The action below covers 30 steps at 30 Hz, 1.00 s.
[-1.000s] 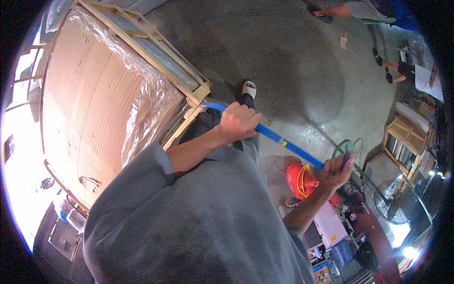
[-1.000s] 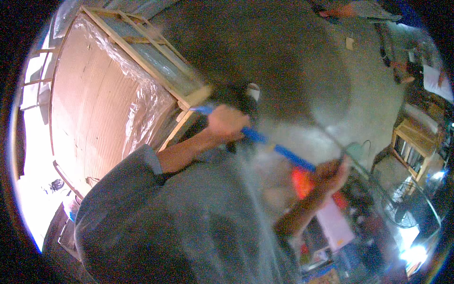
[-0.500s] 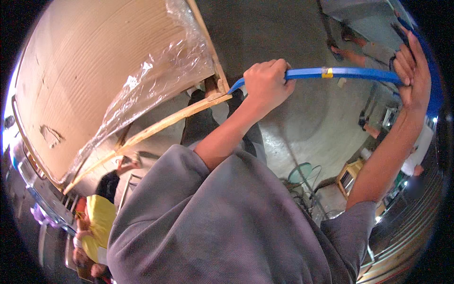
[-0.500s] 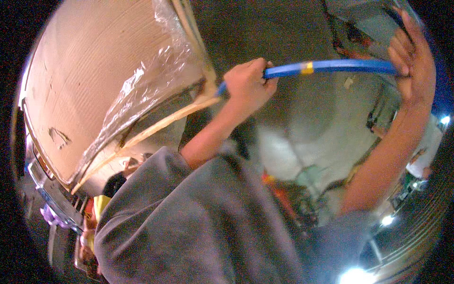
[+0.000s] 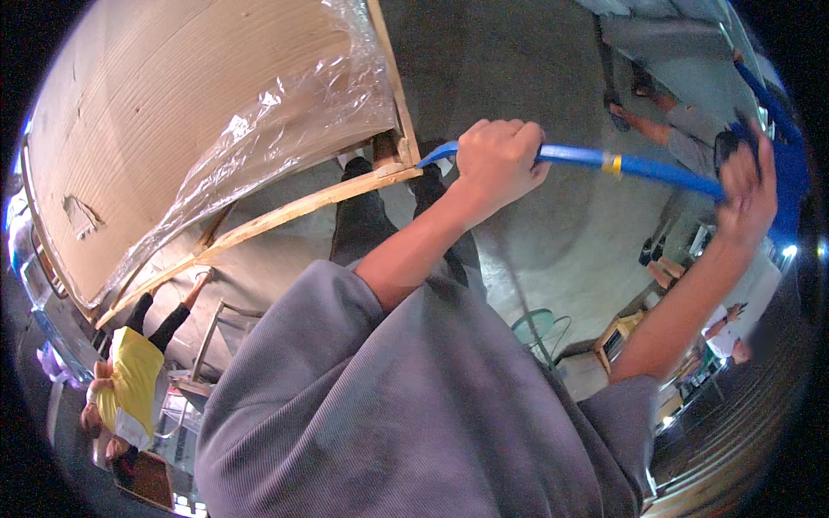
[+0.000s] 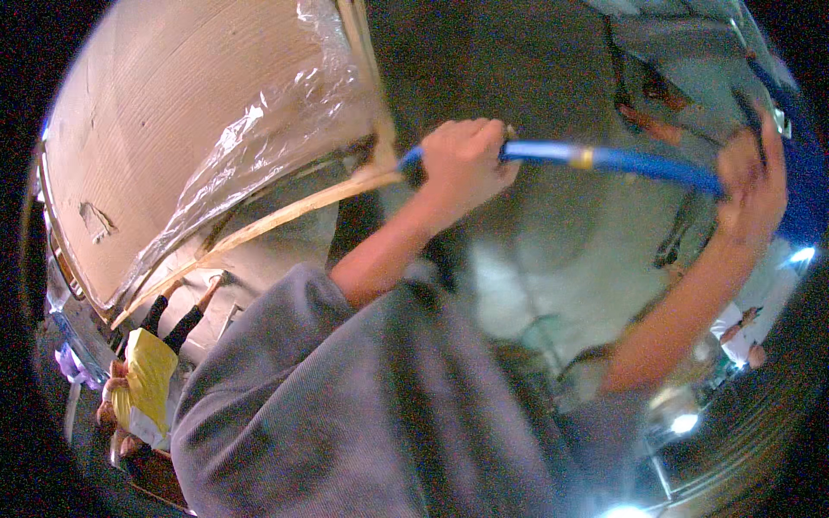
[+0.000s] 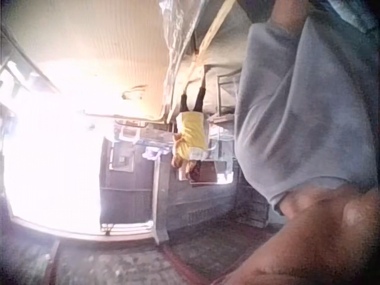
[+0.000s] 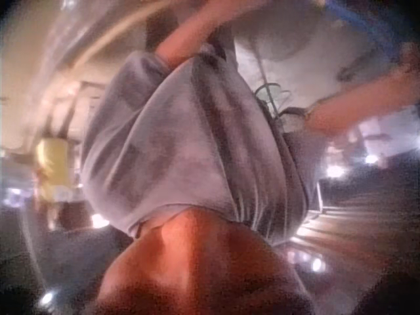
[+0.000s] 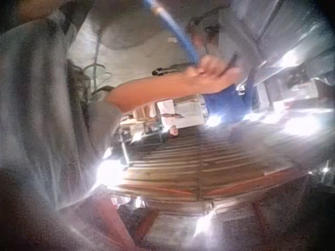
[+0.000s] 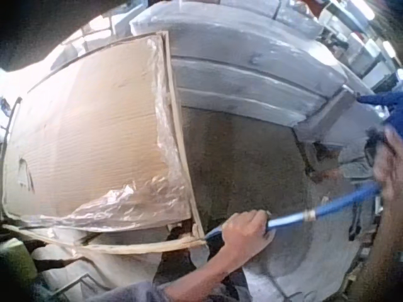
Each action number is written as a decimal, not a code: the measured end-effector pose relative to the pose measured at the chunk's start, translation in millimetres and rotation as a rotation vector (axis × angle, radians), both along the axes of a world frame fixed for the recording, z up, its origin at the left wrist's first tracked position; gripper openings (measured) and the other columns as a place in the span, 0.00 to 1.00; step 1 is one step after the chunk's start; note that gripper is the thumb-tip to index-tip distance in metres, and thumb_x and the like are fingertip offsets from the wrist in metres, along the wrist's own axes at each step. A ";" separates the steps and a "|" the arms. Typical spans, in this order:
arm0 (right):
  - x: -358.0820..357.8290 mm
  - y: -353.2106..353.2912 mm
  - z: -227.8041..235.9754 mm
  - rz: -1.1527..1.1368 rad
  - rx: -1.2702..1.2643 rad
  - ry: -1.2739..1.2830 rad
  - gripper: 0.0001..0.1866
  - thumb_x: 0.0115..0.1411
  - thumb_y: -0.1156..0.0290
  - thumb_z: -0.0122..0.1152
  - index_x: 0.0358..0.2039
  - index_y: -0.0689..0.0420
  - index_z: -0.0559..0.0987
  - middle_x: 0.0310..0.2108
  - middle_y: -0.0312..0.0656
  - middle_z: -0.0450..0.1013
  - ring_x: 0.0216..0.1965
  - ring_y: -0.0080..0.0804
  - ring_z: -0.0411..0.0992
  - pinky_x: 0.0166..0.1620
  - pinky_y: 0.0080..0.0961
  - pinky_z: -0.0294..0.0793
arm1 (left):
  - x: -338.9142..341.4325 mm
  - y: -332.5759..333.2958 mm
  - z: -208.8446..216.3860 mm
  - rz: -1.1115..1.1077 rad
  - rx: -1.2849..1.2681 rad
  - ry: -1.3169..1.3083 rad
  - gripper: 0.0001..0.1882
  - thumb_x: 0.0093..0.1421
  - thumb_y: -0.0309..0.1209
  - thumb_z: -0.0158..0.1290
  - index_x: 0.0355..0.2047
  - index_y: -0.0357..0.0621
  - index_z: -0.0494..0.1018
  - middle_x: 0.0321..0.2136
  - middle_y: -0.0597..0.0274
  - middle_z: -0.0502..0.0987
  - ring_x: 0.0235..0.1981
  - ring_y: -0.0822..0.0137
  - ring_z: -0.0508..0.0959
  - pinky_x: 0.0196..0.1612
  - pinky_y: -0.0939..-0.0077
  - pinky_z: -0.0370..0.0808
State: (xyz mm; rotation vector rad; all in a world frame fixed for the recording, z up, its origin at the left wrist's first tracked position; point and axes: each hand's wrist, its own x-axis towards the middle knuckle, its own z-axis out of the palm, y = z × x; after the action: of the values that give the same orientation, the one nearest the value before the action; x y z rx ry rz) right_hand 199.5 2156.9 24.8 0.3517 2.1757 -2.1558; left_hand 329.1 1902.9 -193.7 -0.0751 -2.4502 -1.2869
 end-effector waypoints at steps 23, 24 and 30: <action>210.1 -32.1 55.6 -0.225 -0.069 0.181 0.27 0.73 0.59 0.43 0.64 0.64 0.58 0.14 0.30 0.52 0.11 0.15 0.47 0.13 0.19 0.51 | 27.4 -49.8 18.4 -0.622 0.054 -0.173 0.11 0.38 0.33 0.62 0.25 0.53 0.76 0.20 0.66 0.76 0.24 0.60 0.79 0.26 0.63 0.75; 180.2 -34.3 60.6 -0.146 -0.088 0.143 0.28 0.73 0.59 0.42 0.65 0.65 0.56 0.14 0.30 0.52 0.11 0.16 0.47 0.13 0.18 0.51 | 25.9 -49.4 18.1 -0.577 0.041 -0.206 0.11 0.38 0.33 0.62 0.25 0.52 0.76 0.20 0.66 0.76 0.24 0.59 0.80 0.26 0.63 0.75; 21.0 -61.5 67.3 0.217 -0.006 -0.080 0.28 0.71 0.65 0.49 0.65 0.68 0.57 0.19 0.29 0.53 0.15 0.12 0.50 0.14 0.12 0.49 | 7.9 -45.9 14.3 -0.286 0.174 -0.344 0.13 0.42 0.37 0.61 0.30 0.50 0.79 0.21 0.57 0.78 0.26 0.53 0.81 0.29 0.59 0.77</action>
State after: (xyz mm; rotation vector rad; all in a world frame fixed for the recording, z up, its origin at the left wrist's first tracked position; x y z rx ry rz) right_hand 220.4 2095.5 92.1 0.1880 2.0584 -1.9976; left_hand 337.0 1857.0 -179.3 -0.1769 -2.6697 -1.7601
